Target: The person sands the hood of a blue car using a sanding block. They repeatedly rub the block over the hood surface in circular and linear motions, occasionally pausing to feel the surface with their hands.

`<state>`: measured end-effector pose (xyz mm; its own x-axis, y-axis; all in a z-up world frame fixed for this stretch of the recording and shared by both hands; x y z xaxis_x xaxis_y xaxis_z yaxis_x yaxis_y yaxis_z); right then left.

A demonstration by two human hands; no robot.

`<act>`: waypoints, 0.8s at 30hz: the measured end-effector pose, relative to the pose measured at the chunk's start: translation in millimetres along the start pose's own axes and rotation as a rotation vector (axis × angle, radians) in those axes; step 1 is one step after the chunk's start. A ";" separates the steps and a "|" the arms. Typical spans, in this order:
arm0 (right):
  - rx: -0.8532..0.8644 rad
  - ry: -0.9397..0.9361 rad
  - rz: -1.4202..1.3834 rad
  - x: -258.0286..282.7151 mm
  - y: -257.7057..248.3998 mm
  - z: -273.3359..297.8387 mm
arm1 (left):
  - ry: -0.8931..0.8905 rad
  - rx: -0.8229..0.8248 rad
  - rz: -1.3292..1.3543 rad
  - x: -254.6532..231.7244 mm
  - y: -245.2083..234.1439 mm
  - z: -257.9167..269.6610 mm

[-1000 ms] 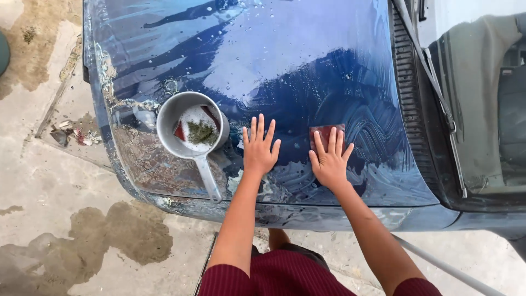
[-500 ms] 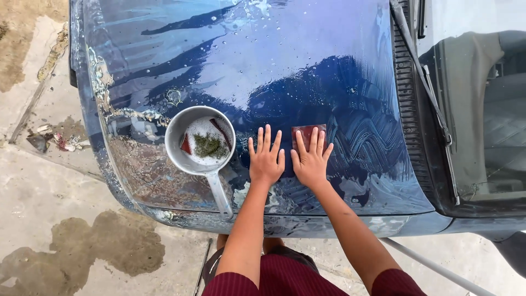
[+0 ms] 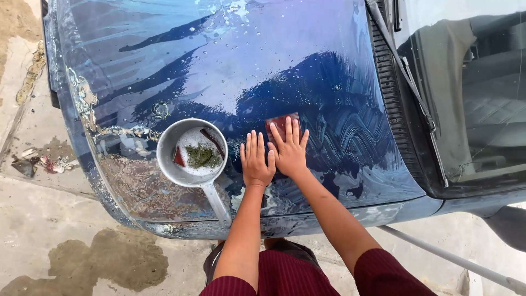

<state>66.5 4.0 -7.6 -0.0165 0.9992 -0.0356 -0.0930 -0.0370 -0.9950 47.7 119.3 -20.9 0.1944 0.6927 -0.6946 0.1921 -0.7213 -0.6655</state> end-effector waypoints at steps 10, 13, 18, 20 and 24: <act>0.059 0.006 0.000 -30.9 0.3 68.8 | 0.002 0.009 -0.016 -4.3 -2.6 -0.6; 0.019 0.056 -0.037 -51.6 1.3 32.9 | -0.008 0.040 -0.050 -1.8 -1.3 -1.2; -0.010 0.146 -0.122 -51.1 0.5 64.7 | -0.007 0.071 -0.082 -1.3 0.1 0.2; -0.056 0.088 -0.042 -46.5 -5.9 110.4 | 0.003 0.069 -0.105 -6.8 -0.1 -0.7; 0.071 0.087 -0.146 -56.5 -17.3 142.5 | 0.034 0.164 -0.193 -15.0 0.6 5.3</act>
<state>-72.8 -53.7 24.9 0.0885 0.9913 0.0977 -0.1586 0.1109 -0.9811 39.8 108.4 -12.3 0.2019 0.8151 -0.5430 0.0705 -0.5651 -0.8220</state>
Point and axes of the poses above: each hand's wrist, its own z-axis away from the middle knuckle, its own y-axis out of the palm, x = y × z, the point moved 8 cm from there along -z, towards the middle knuckle, and after that the axes turned 4 degrees about z, right-handed, at the moved point
